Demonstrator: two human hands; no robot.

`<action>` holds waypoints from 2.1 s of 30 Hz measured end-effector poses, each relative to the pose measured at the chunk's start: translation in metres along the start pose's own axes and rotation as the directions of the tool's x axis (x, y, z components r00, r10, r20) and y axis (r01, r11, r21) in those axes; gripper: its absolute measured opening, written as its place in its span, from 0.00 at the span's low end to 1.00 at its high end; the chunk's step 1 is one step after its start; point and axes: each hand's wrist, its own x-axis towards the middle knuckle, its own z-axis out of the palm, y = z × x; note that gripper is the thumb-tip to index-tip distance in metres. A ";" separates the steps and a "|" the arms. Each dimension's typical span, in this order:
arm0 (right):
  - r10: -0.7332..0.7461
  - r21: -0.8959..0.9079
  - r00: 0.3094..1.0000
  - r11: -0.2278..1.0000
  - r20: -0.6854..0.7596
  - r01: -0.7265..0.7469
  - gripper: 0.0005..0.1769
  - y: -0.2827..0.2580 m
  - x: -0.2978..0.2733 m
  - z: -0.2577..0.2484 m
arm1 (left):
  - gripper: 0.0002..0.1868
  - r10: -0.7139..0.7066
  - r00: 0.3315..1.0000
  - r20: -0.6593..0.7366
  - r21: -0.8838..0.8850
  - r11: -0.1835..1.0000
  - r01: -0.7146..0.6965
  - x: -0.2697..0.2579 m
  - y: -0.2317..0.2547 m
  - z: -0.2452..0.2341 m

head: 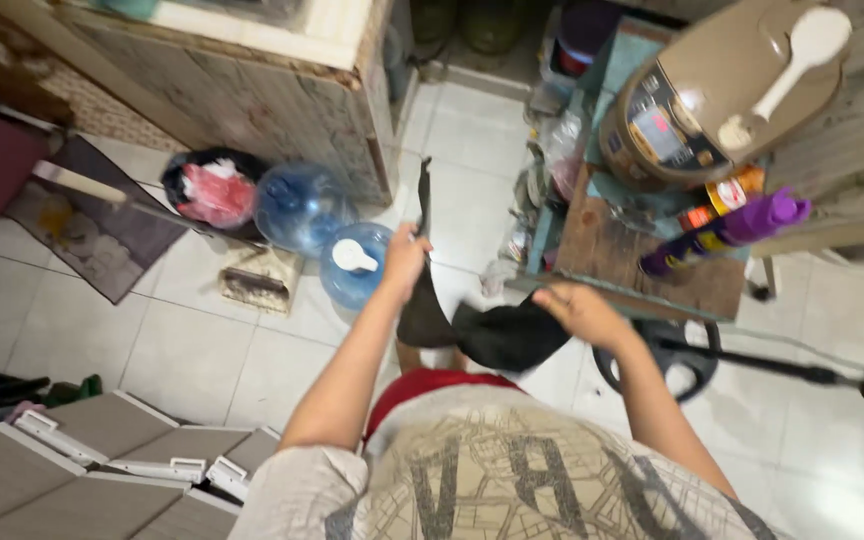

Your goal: The person picks up a large water jug, carries it to a desk, and pours water into a smaller purple and white bottle.

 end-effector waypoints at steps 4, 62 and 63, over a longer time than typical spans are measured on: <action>0.215 -0.068 0.972 0.973 -0.097 -0.222 0.23 0.015 0.002 0.006 | 0.15 -0.187 0.979 0.081 -0.123 0.973 0.196 0.007 0.020 -0.001; -0.639 0.522 0.314 0.762 0.702 0.383 0.19 -0.374 0.135 0.011 | 0.29 0.206 0.979 0.000 0.156 0.967 -0.203 -0.131 0.010 -0.174; -0.691 0.570 0.326 0.720 0.645 0.397 0.18 -0.392 0.142 0.024 | 0.29 0.205 0.978 -0.047 0.165 0.967 -0.195 -0.138 0.009 -0.203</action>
